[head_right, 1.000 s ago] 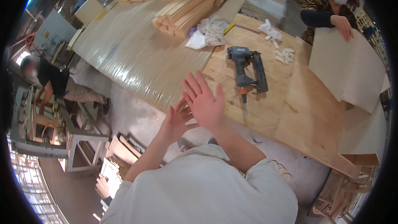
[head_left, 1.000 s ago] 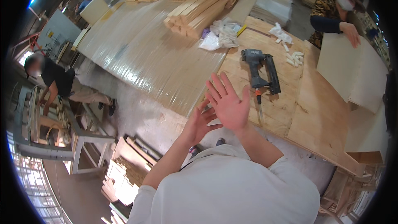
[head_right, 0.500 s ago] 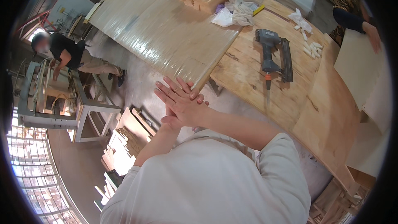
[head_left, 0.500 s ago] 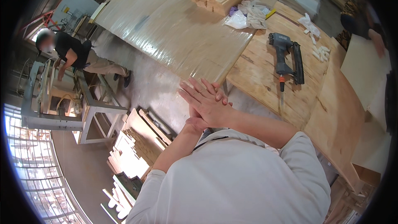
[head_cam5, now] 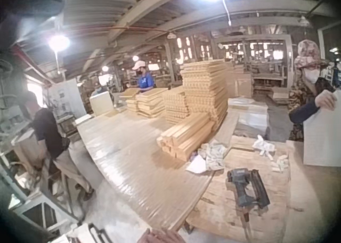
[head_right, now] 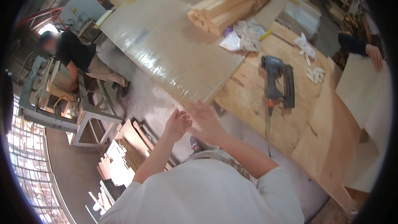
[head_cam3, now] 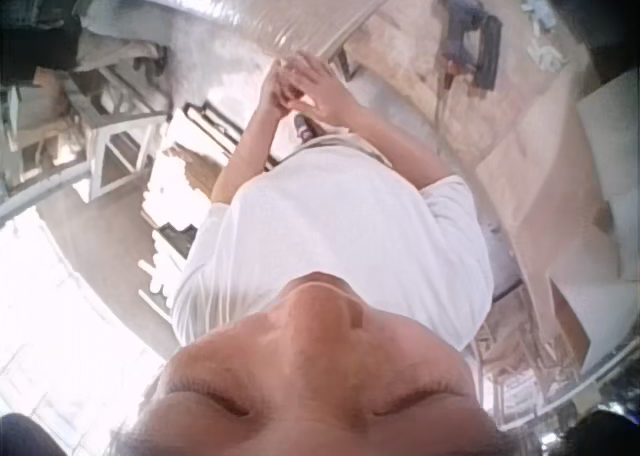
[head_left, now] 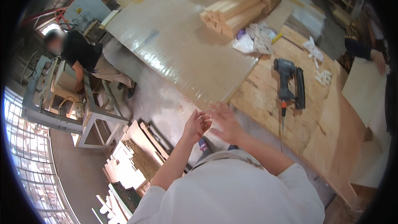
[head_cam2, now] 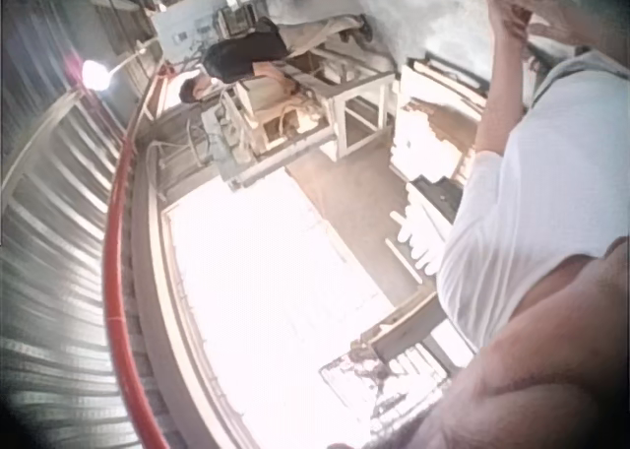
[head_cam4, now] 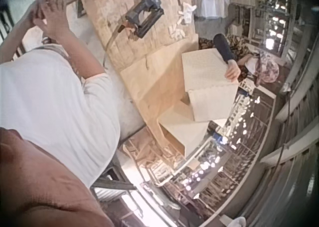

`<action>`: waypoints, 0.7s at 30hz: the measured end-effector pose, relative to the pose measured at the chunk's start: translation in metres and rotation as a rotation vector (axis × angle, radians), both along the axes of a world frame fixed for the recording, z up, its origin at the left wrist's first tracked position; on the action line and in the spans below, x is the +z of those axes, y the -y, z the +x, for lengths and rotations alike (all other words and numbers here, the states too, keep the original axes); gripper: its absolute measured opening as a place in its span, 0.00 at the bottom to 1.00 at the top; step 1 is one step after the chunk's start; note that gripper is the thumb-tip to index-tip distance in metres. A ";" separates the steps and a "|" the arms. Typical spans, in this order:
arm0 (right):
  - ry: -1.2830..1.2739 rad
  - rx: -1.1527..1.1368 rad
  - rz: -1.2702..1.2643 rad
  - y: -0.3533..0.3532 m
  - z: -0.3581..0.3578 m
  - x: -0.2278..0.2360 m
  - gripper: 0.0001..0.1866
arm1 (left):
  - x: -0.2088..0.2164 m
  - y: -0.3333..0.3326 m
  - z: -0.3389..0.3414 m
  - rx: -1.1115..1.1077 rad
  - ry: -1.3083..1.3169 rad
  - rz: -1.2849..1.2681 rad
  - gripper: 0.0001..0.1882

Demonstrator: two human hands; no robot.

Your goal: The person assembles wooden boxes by applying glue to the edges of a panel and attaching a frame. They use a pneumatic nail gun to secure the frame to the panel, then wipe the surface with a cloth. The process is repeated for another unit, involving gluing, nailing, and cleaning.

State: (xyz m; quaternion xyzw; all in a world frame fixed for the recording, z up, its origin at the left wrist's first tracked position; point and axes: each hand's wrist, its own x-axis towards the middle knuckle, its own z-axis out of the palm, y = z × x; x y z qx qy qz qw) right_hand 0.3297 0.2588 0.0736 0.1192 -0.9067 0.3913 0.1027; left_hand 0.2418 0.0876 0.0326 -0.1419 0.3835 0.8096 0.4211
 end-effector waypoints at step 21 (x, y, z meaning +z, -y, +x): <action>-0.042 -0.625 0.351 -0.109 0.017 -0.099 0.35 | -0.011 0.103 -0.023 0.483 0.080 -0.168 0.09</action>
